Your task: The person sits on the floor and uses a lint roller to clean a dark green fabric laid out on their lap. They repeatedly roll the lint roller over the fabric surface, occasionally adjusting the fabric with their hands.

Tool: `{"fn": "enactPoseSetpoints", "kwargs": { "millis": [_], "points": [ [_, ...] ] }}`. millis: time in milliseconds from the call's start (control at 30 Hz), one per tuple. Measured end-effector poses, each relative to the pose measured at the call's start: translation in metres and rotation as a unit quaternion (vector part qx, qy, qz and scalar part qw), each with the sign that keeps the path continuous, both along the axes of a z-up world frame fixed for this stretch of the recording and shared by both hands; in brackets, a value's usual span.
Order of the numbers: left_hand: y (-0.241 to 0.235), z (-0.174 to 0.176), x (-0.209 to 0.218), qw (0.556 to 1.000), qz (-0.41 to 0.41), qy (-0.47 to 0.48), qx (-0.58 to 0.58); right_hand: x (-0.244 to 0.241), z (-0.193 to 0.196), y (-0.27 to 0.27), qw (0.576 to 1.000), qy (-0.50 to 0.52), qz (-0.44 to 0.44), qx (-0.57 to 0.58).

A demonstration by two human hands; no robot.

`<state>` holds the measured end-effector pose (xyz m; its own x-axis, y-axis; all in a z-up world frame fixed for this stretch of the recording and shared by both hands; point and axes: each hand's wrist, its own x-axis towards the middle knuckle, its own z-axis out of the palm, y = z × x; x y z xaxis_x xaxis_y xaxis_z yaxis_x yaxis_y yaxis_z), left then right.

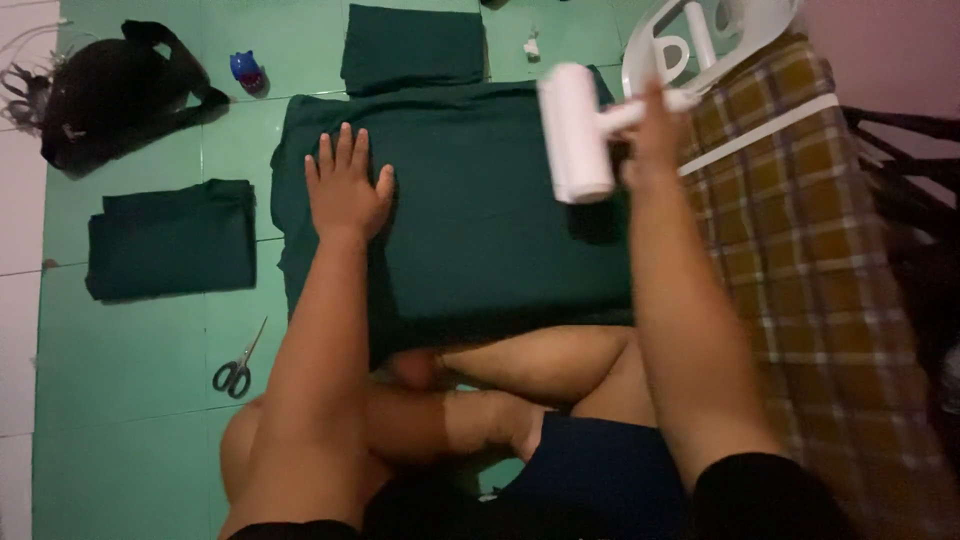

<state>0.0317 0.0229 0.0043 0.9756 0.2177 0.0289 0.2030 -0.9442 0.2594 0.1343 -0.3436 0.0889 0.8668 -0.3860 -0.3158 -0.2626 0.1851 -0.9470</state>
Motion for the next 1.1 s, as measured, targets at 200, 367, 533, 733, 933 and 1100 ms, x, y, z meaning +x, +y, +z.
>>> {"fn": "enactPoseSetpoints", "kwargs": {
  "millis": [200,367,533,733,933,1100],
  "points": [
    [-0.002,0.009,-0.003,1.000,0.002,0.015,0.007,0.035,-0.066,0.084,0.989,-0.060,0.132,0.037],
    [0.000,-0.001,0.000,1.000,0.012,0.019,0.008,0.066,-0.028,0.005,0.992,0.001,-0.020,-0.124],
    [-0.005,-0.002,-0.002,1.000,0.018,0.012,0.013,0.050,-0.018,0.028,0.993,-0.005,-0.046,-0.110],
    [-0.001,-0.005,0.000,1.000,0.009,-0.008,0.014,0.025,-0.004,0.062,0.989,0.070,0.131,-0.004],
    [-0.005,0.000,-0.002,1.000,0.011,0.024,0.010,0.086,-0.039,0.024,0.978,-0.097,-0.075,-0.170],
    [-0.003,-0.001,-0.004,1.000,0.001,-0.010,-0.008,0.043,-0.037,0.073,0.995,0.029,0.074,-0.056]
  ]
}}
